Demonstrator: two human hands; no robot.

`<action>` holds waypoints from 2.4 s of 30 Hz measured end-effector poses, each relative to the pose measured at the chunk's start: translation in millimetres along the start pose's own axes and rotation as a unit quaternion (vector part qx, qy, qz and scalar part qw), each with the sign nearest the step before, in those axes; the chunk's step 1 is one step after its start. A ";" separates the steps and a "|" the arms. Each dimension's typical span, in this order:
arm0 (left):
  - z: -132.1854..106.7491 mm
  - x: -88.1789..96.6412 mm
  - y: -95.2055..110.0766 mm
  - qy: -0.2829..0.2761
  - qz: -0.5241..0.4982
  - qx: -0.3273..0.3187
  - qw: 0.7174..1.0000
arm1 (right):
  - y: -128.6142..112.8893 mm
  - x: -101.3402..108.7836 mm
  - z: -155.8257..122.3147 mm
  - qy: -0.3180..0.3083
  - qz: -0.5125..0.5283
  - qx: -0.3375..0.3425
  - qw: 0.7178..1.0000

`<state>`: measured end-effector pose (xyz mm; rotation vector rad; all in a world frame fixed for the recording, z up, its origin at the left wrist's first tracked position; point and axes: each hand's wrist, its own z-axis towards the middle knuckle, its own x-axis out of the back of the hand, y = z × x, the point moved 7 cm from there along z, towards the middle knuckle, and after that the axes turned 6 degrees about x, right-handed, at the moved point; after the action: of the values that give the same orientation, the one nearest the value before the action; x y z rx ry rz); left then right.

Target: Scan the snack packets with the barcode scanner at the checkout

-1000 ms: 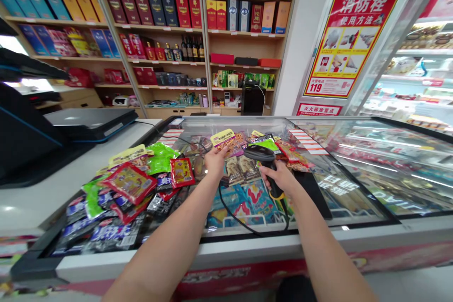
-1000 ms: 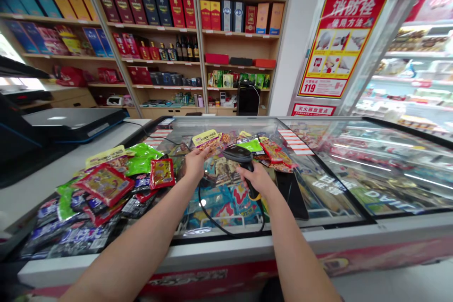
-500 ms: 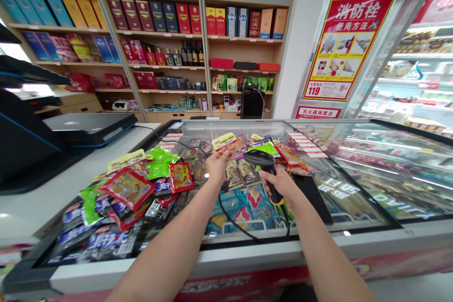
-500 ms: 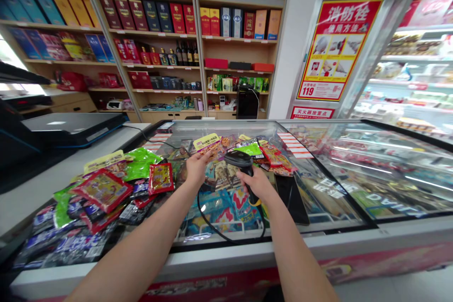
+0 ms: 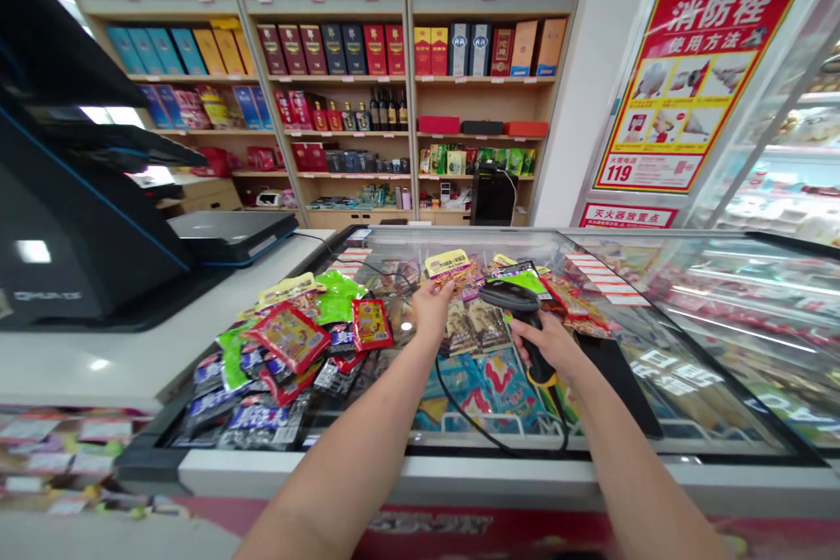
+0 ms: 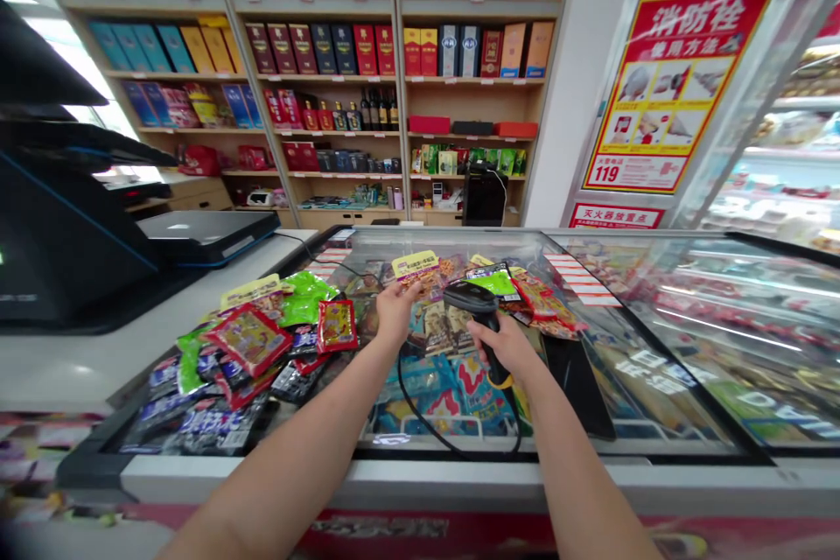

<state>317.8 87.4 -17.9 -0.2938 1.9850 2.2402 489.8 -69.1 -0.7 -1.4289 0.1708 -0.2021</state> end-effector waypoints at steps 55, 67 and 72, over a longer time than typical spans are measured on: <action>-7.4 -109.5 32.5 -0.214 0.544 -0.155 0.796 | -16.1 52.4 12.4 0.116 0.039 0.099 0.988; 30.5 -158.0 5.3 -0.294 0.610 -0.102 0.729 | -13.1 64.6 2.9 0.162 0.069 0.124 0.977; 30.9 -149.2 13.8 -0.279 0.582 -0.075 0.760 | -16.2 63.4 2.1 0.162 0.069 0.123 0.977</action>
<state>457.9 120.7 33.7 1.8593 1.7535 2.4721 551.2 -84.4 15.9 -1.1256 0.4944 -0.3308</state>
